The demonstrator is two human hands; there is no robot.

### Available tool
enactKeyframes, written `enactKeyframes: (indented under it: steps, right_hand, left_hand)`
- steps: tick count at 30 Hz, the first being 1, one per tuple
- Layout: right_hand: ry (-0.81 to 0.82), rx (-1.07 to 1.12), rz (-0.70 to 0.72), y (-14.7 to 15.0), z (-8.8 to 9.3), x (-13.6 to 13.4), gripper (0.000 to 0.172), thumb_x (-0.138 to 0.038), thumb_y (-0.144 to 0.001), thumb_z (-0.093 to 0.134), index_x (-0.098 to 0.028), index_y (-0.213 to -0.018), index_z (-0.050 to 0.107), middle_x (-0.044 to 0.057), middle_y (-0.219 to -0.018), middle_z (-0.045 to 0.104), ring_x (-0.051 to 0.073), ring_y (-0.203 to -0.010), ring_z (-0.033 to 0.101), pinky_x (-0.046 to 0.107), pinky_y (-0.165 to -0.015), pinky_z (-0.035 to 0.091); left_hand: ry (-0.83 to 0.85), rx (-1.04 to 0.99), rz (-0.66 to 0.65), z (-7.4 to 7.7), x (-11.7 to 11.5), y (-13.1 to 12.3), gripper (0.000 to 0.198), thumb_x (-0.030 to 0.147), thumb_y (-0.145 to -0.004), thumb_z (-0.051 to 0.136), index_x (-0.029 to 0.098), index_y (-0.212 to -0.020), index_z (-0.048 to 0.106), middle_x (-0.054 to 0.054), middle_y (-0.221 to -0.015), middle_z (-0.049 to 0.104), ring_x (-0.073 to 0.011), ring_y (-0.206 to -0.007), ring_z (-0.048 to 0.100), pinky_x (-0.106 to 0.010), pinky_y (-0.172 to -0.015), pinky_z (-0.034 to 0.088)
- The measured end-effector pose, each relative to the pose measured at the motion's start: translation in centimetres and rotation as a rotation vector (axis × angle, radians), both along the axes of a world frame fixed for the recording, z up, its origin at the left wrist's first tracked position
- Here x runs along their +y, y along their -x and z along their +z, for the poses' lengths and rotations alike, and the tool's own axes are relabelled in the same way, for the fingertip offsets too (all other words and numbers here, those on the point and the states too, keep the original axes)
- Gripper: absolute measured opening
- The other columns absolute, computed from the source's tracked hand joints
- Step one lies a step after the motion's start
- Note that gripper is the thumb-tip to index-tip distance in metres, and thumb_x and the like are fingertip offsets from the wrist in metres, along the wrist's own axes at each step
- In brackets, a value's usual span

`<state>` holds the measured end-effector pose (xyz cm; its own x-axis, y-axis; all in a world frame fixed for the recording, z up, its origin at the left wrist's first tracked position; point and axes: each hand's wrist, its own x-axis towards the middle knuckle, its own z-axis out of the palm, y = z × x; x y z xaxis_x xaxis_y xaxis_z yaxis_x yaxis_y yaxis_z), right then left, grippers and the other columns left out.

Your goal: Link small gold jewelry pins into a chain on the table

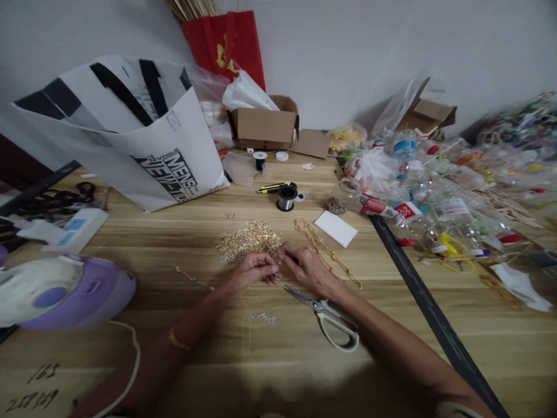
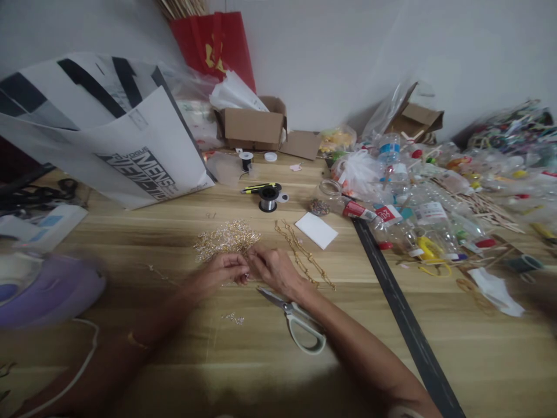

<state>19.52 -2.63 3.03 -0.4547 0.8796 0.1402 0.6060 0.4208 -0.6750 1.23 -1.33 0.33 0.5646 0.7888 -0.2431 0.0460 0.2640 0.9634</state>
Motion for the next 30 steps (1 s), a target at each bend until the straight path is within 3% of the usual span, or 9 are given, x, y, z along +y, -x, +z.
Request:
enactKeyframes:
  steps: [9, 17, 20, 23, 30]
  right_hand:
    - [0.004, -0.015, 0.015, -0.3, 0.0, 0.2, 0.016, -0.024, -0.091, 0.042, -0.016, -0.086, 0.056, 0.000, -0.070, 0.057, 0.011, -0.060, 0.050, 0.021, -0.059, 0.033]
    - [0.164, -0.061, 0.023, -1.1, 1.4, 0.6, 0.016, -0.023, -0.083, 0.054, -0.014, -0.097, 0.056, 0.000, -0.068, 0.057, 0.011, -0.059, 0.048, 0.021, -0.055, 0.034]
    - [0.091, -0.103, 0.081, -1.3, 1.6, 0.7, 0.005, -0.015, -0.082, 0.054, -0.014, -0.085, 0.058, 0.000, -0.068, 0.056, 0.010, -0.060, 0.047, 0.021, -0.056, 0.034]
    - [-0.023, -0.148, 0.133, -1.4, 1.6, 0.6, 0.010, -0.009, -0.082, 0.051, -0.013, -0.075, 0.057, 0.002, -0.072, 0.056, 0.010, -0.064, 0.047, 0.021, -0.060, 0.034]
    - [-0.133, -0.235, 0.142, -1.0, 2.0, 0.0, 0.010, -0.012, -0.086, 0.050, -0.015, -0.082, 0.059, 0.003, -0.079, 0.054, 0.011, -0.065, 0.048, 0.023, -0.059, 0.033]
  left_hand:
    - [-0.048, -0.009, -0.013, -0.7, 0.4, 0.2, 0.027, 0.037, -0.073, 0.067, 0.011, -0.070, 0.060, -0.003, -0.066, 0.066, -0.0102, -0.059, 0.058, -0.022, -0.060, 0.046]
    - [-0.067, 0.043, 0.043, -0.6, 0.6, 0.2, 0.028, 0.038, -0.068, 0.069, 0.011, -0.068, 0.062, -0.002, -0.062, 0.065, -0.0105, -0.056, 0.058, -0.023, -0.058, 0.047]
    - [-0.077, 0.078, 0.056, -0.6, 0.7, 0.2, 0.027, 0.037, -0.068, 0.069, 0.011, -0.067, 0.062, -0.002, -0.062, 0.065, -0.0106, -0.057, 0.059, -0.023, -0.059, 0.047]
    - [-0.101, 0.094, 0.064, -0.7, 0.7, 0.1, 0.027, 0.037, -0.068, 0.069, 0.011, -0.068, 0.063, -0.003, -0.063, 0.065, -0.0111, -0.059, 0.059, -0.023, -0.061, 0.047]
    - [-0.181, 0.129, 0.061, -0.6, 0.7, 0.2, 0.024, 0.034, -0.071, 0.066, 0.011, -0.066, 0.060, -0.003, -0.063, 0.063, -0.0108, -0.059, 0.057, -0.022, -0.059, 0.043]
